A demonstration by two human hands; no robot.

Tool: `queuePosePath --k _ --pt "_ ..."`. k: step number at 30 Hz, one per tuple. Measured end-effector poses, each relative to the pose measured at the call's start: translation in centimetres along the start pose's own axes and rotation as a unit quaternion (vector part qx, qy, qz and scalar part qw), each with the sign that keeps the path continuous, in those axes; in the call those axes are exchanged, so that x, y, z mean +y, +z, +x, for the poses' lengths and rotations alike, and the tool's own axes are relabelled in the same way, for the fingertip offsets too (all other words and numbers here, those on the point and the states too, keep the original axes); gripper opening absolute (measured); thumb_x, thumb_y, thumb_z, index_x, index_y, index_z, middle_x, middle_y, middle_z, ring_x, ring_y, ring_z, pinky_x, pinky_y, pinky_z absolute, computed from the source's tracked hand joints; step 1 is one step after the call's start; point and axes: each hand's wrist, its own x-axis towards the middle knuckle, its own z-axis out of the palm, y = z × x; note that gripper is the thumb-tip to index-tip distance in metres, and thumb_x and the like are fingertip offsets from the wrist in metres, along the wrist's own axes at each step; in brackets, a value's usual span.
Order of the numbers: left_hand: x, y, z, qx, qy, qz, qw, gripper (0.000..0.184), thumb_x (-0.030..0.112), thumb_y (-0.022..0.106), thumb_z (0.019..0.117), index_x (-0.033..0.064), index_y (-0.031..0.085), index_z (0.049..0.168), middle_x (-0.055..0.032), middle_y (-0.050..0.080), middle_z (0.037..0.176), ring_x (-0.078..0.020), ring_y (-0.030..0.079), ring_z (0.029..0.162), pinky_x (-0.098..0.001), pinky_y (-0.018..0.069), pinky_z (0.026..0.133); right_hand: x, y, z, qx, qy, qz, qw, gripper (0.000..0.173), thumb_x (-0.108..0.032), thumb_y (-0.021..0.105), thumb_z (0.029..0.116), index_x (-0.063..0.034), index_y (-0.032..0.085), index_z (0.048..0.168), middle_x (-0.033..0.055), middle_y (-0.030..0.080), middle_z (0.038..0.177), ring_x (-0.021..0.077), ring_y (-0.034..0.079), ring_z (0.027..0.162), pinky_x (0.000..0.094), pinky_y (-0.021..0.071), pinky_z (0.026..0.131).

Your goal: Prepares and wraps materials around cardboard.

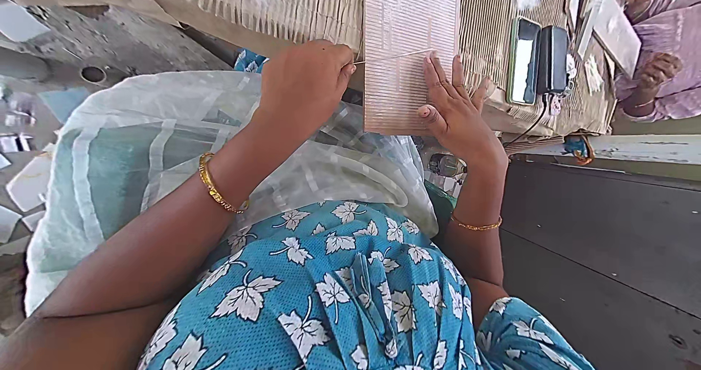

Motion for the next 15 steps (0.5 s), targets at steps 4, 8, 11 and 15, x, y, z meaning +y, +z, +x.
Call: queuePosePath --k 4,8,11,15 --pt "0.0 -0.1 0.0 0.010 0.011 0.010 1.000 0.030 0.023 0.047 0.1102 0.0033 0.070 0.112 -0.0225 0.069 0.102 -0.0440 0.070 0.096 -0.0612 0.0511 0.071 0.1 -0.9 1.9 0.020 0.003 -0.004 1.000 0.093 -0.076 0.018 0.0974 -0.0146 0.013 0.167 0.0018 0.009 0.174 0.0351 -0.001 0.159 0.0822 -0.0100 0.110" --pt "0.2 0.0 0.2 0.000 0.002 0.008 1.000 0.031 0.024 0.047 0.1105 0.0038 0.070 0.113 -0.0221 0.070 0.105 -0.0444 0.070 0.097 -0.0619 0.0511 0.072 -0.4 -0.3 4.6 0.001 0.008 -0.015 1.000 0.094 -0.077 0.022 0.0972 -0.0145 0.012 0.167 0.0013 0.007 0.174 0.0340 -0.003 0.160 0.0819 -0.0103 0.110" --pt "0.1 0.0 0.2 -0.013 -0.009 0.005 1.000 0.031 0.024 0.047 0.1106 0.0043 0.070 0.115 -0.0224 0.070 0.107 -0.0450 0.069 0.099 -0.0624 0.0510 0.073 -0.6 0.5 4.5 0.002 0.005 -0.015 1.000 0.097 -0.079 0.022 0.0961 -0.0127 0.010 0.166 0.0035 0.006 0.174 0.0335 -0.002 0.160 0.0805 -0.0119 0.111" --pt "0.0 0.1 0.3 -0.008 -0.005 0.007 1.000 0.030 0.022 0.047 0.1104 0.0043 0.071 0.115 -0.0217 0.070 0.105 -0.0441 0.070 0.097 -0.0615 0.0513 0.072 -0.1 1.1 2.5 0.009 -0.003 -0.018 1.000 0.095 -0.079 0.019 0.0961 -0.0160 0.014 0.167 0.0018 0.009 0.174 0.0365 0.000 0.159 0.0807 -0.0095 0.111"
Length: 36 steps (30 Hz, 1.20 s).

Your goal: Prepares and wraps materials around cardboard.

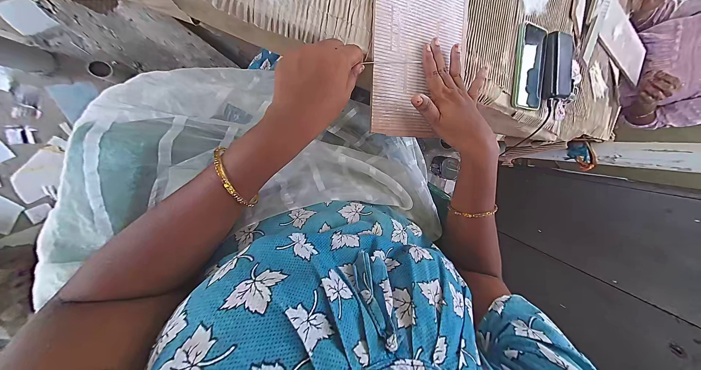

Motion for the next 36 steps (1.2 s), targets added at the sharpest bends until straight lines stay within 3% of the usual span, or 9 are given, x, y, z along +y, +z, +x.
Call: queuePosePath --k 6,9,14,21,25,27,30,34,36 --pt "-0.1 0.4 -0.4 0.002 0.010 -0.003 1.000 0.028 0.021 0.049 0.1097 0.0029 0.070 0.112 -0.0237 0.070 0.108 -0.0464 0.069 0.101 -0.0637 0.0513 0.074 1.0 0.4 -3.2 0.004 -0.020 0.015 1.000 0.098 -0.082 0.013 0.0934 -0.0169 0.017 0.166 0.0020 0.016 0.173 0.0373 0.002 0.159 0.0813 -0.0089 0.111" --pt "-0.1 0.4 -0.5 0.012 0.005 0.004 1.000 0.030 0.022 0.047 0.1102 0.0054 0.072 0.116 -0.0226 0.071 0.110 -0.0456 0.070 0.101 -0.0643 0.0511 0.074 1.3 -0.1 -3.6 0.025 -0.027 0.043 0.998 0.100 -0.082 0.011 0.0927 -0.0148 0.017 0.166 0.0039 0.014 0.173 0.0367 0.002 0.159 0.0827 -0.0090 0.110" --pt "0.8 -0.4 0.4 0.007 -0.036 0.022 0.999 0.034 0.024 0.046 0.1108 0.0104 0.074 0.122 -0.0227 0.072 0.113 -0.0461 0.069 0.103 -0.0659 0.0506 0.077 0.8 -2.3 -0.4 0.031 -0.026 0.041 0.998 0.091 -0.076 0.018 0.0980 -0.0163 0.013 0.167 0.0012 0.009 0.174 0.0334 -0.002 0.160 0.0826 -0.0099 0.110" --pt "1.1 -0.6 0.3 -0.003 -0.054 0.025 0.998 0.032 0.025 0.046 0.1107 0.0060 0.072 0.117 -0.0236 0.071 0.108 -0.0472 0.069 0.100 -0.0647 0.0504 0.074 -0.9 -1.6 3.2 -0.030 0.008 0.007 0.999 0.093 -0.076 0.023 0.0979 -0.0150 0.009 0.167 0.0012 0.005 0.174 0.0340 -0.005 0.159 0.0809 -0.0114 0.110" --pt "0.6 -0.5 -0.1 -0.054 -0.020 -0.029 0.998 0.038 0.036 0.047 0.1109 0.0039 0.066 0.115 -0.0233 0.068 0.099 -0.0455 0.067 0.094 -0.0639 0.0490 0.073 -0.6 -0.9 1.8 -0.033 0.007 -0.004 0.999 0.094 -0.077 0.021 0.0970 -0.0152 0.008 0.167 0.0012 0.003 0.174 0.0337 -0.005 0.159 0.0805 -0.0114 0.111" --pt "0.6 -0.3 -0.3 -0.069 -0.005 -0.043 0.997 0.036 0.029 0.042 0.1127 0.0021 0.066 0.112 -0.0236 0.068 0.094 -0.0456 0.068 0.090 -0.0638 0.0488 0.071 -0.7 -1.0 0.4 -0.036 0.006 -0.006 0.999 0.092 -0.076 0.021 0.0977 -0.0158 0.009 0.167 0.0006 0.005 0.174 0.0337 -0.004 0.159 0.0799 -0.0119 0.111" --pt "0.8 0.1 -0.7 -0.069 0.006 -0.048 0.996 0.031 0.024 0.042 0.1125 0.0022 0.065 0.109 -0.0216 0.068 0.094 -0.0433 0.068 0.088 -0.0613 0.0493 0.070 -1.6 -1.6 -2.9 -0.036 0.000 0.014 0.999 0.084 -0.067 0.022 0.1029 -0.0140 0.012 0.167 -0.0004 0.011 0.174 0.0364 0.003 0.159 0.0810 -0.0045 0.112" --pt "0.5 0.3 -1.0 -0.043 0.024 -0.043 0.998 0.032 0.025 0.044 0.1117 0.0026 0.066 0.107 -0.0219 0.068 0.096 -0.0443 0.069 0.091 -0.0618 0.0498 0.070 0.2 -1.2 -4.9 -0.018 -0.011 0.038 0.999 0.093 -0.078 0.009 0.0957 -0.0175 0.018 0.166 -0.0018 0.016 0.173 0.0350 0.002 0.159 0.0825 -0.0093 0.110" --pt "0.5 0.0 -1.0 -0.030 0.014 -0.039 0.999 0.032 0.025 0.044 0.1118 0.0033 0.067 0.110 -0.0224 0.069 0.098 -0.0451 0.069 0.093 -0.0627 0.0497 0.070 0.7 -1.7 -5.3 0.020 -0.010 0.045 0.999 0.092 -0.076 0.009 0.0975 -0.0149 0.015 0.166 -0.0001 0.014 0.173 0.0333 0.005 0.160 0.0815 -0.0070 0.111"
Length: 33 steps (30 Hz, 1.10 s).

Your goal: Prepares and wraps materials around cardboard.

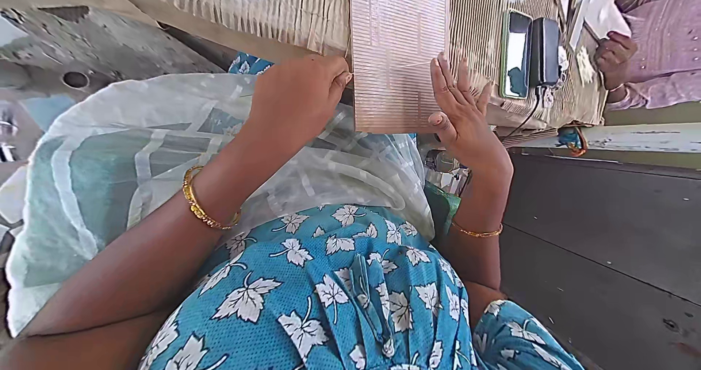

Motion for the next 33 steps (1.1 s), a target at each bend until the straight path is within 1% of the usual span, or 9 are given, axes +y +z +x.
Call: queuePosePath --k 1,3,8,13,17,21,26,30,33 --pt "0.0 -0.1 0.0 0.011 -0.005 0.007 1.000 0.032 0.025 0.044 0.1118 0.0036 0.067 0.109 -0.0225 0.069 0.097 -0.0453 0.069 0.091 -0.0625 0.0492 0.069 0.1 -0.3 0.0 0.015 0.002 -0.001 1.000 0.090 -0.074 0.009 0.0986 -0.0148 0.014 0.167 -0.0002 0.013 0.173 0.0320 0.005 0.160 0.0809 -0.0060 0.112" --pt "0.0 -0.4 0.0 0.028 -0.014 0.021 0.999 0.033 0.025 0.043 0.1120 0.0030 0.067 0.111 -0.0240 0.069 0.097 -0.0472 0.069 0.091 -0.0638 0.0491 0.068 1.0 -0.5 1.1 0.031 0.011 -0.004 0.999 0.095 -0.078 0.009 0.0963 -0.0145 0.015 0.166 0.0025 0.012 0.173 0.0343 0.003 0.160 0.0828 -0.0087 0.109" --pt "-0.4 -0.4 0.5 0.076 -0.008 0.045 0.996 0.032 0.023 0.043 0.1112 0.0020 0.068 0.111 -0.0241 0.069 0.097 -0.0464 0.070 0.090 -0.0614 0.0500 0.067 0.2 -0.7 4.6 0.012 0.006 -0.019 1.000 0.090 -0.076 0.016 0.0977 -0.0178 0.016 0.167 -0.0013 0.011 0.173 0.0328 0.000 0.160 0.0826 -0.0100 0.109" --pt "-0.1 -0.3 0.6 0.057 -0.022 0.054 0.997 0.031 0.022 0.043 0.1113 0.0031 0.068 0.113 -0.0243 0.070 0.100 -0.0472 0.070 0.094 -0.0624 0.0508 0.069 0.0 0.7 7.5 -0.008 -0.003 -0.052 0.999 0.089 -0.074 0.021 0.0990 -0.0155 0.017 0.166 0.0006 0.012 0.173 0.0378 0.000 0.159 0.0836 -0.0083 0.109" --pt "-0.2 -0.1 0.2 0.046 -0.019 0.056 0.997 0.032 0.024 0.044 0.1116 0.0042 0.068 0.117 -0.0243 0.070 0.103 -0.0472 0.070 0.095 -0.0633 0.0514 0.070 0.1 1.2 6.8 -0.023 0.009 -0.054 0.998 0.090 -0.076 0.020 0.0982 -0.0163 0.017 0.166 0.0011 0.013 0.173 0.0369 0.001 0.159 0.0825 -0.0097 0.109" --pt "-0.2 0.4 -0.2 0.044 -0.002 0.058 0.997 0.030 0.021 0.045 0.1112 0.0009 0.067 0.108 -0.0245 0.069 0.099 -0.0476 0.070 0.090 -0.0625 0.0510 0.066 0.2 1.0 4.6 -0.030 0.013 -0.061 0.998 0.089 -0.075 0.018 0.0984 -0.0177 0.019 0.166 0.0007 0.017 0.172 0.0378 0.001 0.159 0.0826 -0.0110 0.109" --pt "-0.2 0.6 -0.7 0.036 -0.004 0.055 0.998 0.030 0.022 0.046 0.1110 0.0018 0.068 0.108 -0.0237 0.070 0.097 -0.0465 0.071 0.088 -0.0618 0.0514 0.065 0.4 0.5 2.2 -0.028 0.007 -0.056 0.998 0.087 -0.075 0.014 0.0982 -0.0201 0.025 0.165 -0.0018 0.021 0.171 0.0379 0.004 0.159 0.0818 -0.0094 0.110" --pt "-0.3 0.2 -0.5 0.045 -0.010 0.055 0.997 0.031 0.022 0.045 0.1112 0.0020 0.068 0.110 -0.0239 0.070 0.100 -0.0469 0.070 0.090 -0.0627 0.0510 0.066 0.1 0.0 3.4 -0.007 0.000 -0.048 0.999 0.088 -0.075 0.014 0.0982 -0.0198 0.017 0.166 -0.0020 0.014 0.173 0.0339 0.000 0.160 0.0817 -0.0105 0.110" --pt "-0.2 -0.3 0.0 0.045 -0.018 0.058 0.997 0.031 0.022 0.044 0.1113 0.0027 0.069 0.114 -0.0246 0.070 0.102 -0.0475 0.070 0.093 -0.0636 0.0513 0.068 -0.5 -0.1 5.9 -0.007 -0.011 -0.039 0.999 0.089 -0.075 0.016 0.0982 -0.0188 0.016 0.167 -0.0014 0.012 0.173 0.0340 -0.001 0.160 0.0823 -0.0100 0.109"
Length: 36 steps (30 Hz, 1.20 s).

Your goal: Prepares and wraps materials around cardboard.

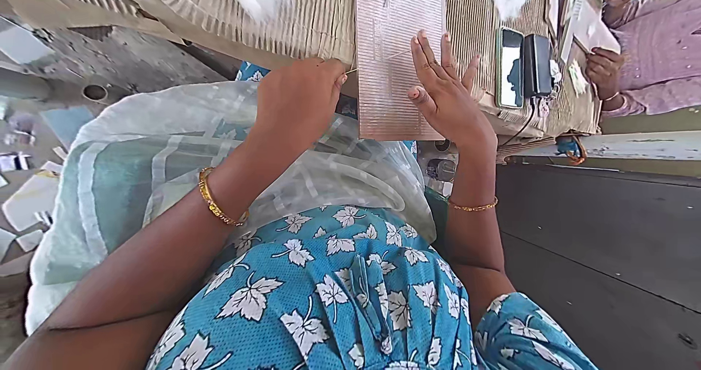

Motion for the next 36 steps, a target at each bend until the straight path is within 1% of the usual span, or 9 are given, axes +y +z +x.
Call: queuePosePath --k 6,8,10,14,17,21,27,32,36 --pt "-0.1 -0.1 0.7 0.001 -0.004 0.002 1.000 0.031 0.023 0.045 0.1110 0.0050 0.070 0.114 -0.0221 0.070 0.101 -0.0450 0.070 0.094 -0.0615 0.0518 0.068 -0.5 1.4 2.2 -0.015 -0.006 -0.010 1.000 0.090 -0.076 0.020 0.0979 -0.0176 0.018 0.166 -0.0006 0.014 0.173 0.0339 0.003 0.160 0.0825 -0.0090 0.110" --pt "-0.1 0.0 0.6 -0.014 -0.006 -0.007 1.000 0.032 0.024 0.045 0.1114 0.0047 0.069 0.115 -0.0223 0.070 0.101 -0.0452 0.070 0.094 -0.0617 0.0519 0.069 -0.4 1.6 1.4 -0.023 -0.009 -0.015 1.000 0.091 -0.076 0.020 0.0975 -0.0171 0.016 0.166 -0.0003 0.013 0.173 0.0352 0.002 0.159 0.0824 -0.0094 0.109" --pt "-0.1 0.3 0.3 -0.024 0.002 -0.018 1.000 0.033 0.026 0.044 0.1117 0.0037 0.068 0.111 -0.0221 0.069 0.098 -0.0446 0.070 0.092 -0.0609 0.0515 0.067 -0.3 1.5 0.3 -0.033 -0.007 -0.022 0.999 0.092 -0.077 0.019 0.0966 -0.0174 0.016 0.167 -0.0003 0.013 0.173 0.0359 0.001 0.159 0.0817 -0.0098 0.110" --pt "-0.1 0.6 0.0 -0.033 0.017 -0.026 0.999 0.031 0.024 0.045 0.1114 0.0022 0.068 0.108 -0.0217 0.069 0.096 -0.0435 0.070 0.090 -0.0597 0.0518 0.067 -0.3 1.2 -2.1 -0.030 -0.005 -0.025 0.999 0.090 -0.078 0.017 0.0964 -0.0205 0.021 0.166 -0.0022 0.018 0.172 0.0363 0.003 0.159 0.0808 -0.0092 0.111" --pt "0.0 0.4 -0.1 -0.034 0.017 -0.021 0.999 0.030 0.022 0.046 0.1111 0.0026 0.068 0.107 -0.0213 0.069 0.096 -0.0433 0.070 0.090 -0.0591 0.0519 0.067 -0.8 0.5 -2.9 -0.023 -0.012 -0.015 1.000 0.087 -0.073 0.017 0.0994 -0.0164 0.020 0.166 -0.0007 0.018 0.172 0.0381 0.003 0.159 0.0817 -0.0078 0.110" --pt "0.4 -0.2 0.3 -0.027 0.006 -0.006 1.000 0.032 0.024 0.044 0.1116 0.0028 0.069 0.110 -0.0233 0.070 0.100 -0.0455 0.070 0.093 -0.0615 0.0513 0.067 -1.2 0.2 -0.6 -0.009 -0.031 -0.019 0.999 0.094 -0.079 0.015 0.0952 -0.0174 0.016 0.167 -0.0006 0.014 0.173 0.0383 0.000 0.159 0.0834 -0.0064 0.109" --pt "0.6 -0.6 1.4 -0.050 -0.023 0.020 0.998 0.034 0.024 0.042 0.1124 0.0038 0.069 0.116 -0.0235 0.069 0.105 -0.0459 0.069 0.098 -0.0620 0.0513 0.073 -1.8 1.1 2.1 -0.035 -0.022 -0.028 0.999 0.091 -0.075 0.022 0.0980 -0.0152 0.016 0.166 0.0011 0.012 0.173 0.0351 0.000 0.159 0.0811 -0.0125 0.110" --pt "0.5 -0.2 0.6 -0.059 -0.014 0.005 0.998 0.033 0.025 0.044 0.1118 0.0018 0.066 0.106 -0.0235 0.068 0.098 -0.0455 0.069 0.094 -0.0615 0.0507 0.069 -1.6 1.4 -0.6 -0.040 -0.018 -0.025 0.999 0.093 -0.079 0.018 0.0957 -0.0185 0.018 0.166 -0.0003 0.014 0.173 0.0356 0.001 0.159 0.0805 -0.0113 0.111" --pt "0.6 -0.1 0.1 -0.044 0.003 0.013 0.999 0.031 0.022 0.045 0.1113 0.0019 0.068 0.107 -0.0231 0.070 0.102 -0.0447 0.070 0.095 -0.0603 0.0515 0.070 -1.4 0.8 -3.2 -0.038 -0.018 -0.016 0.999 0.091 -0.077 0.014 0.0969 -0.0177 0.022 0.166 -0.0003 0.019 0.172 0.0368 0.005 0.159 0.0798 -0.0086 0.112"
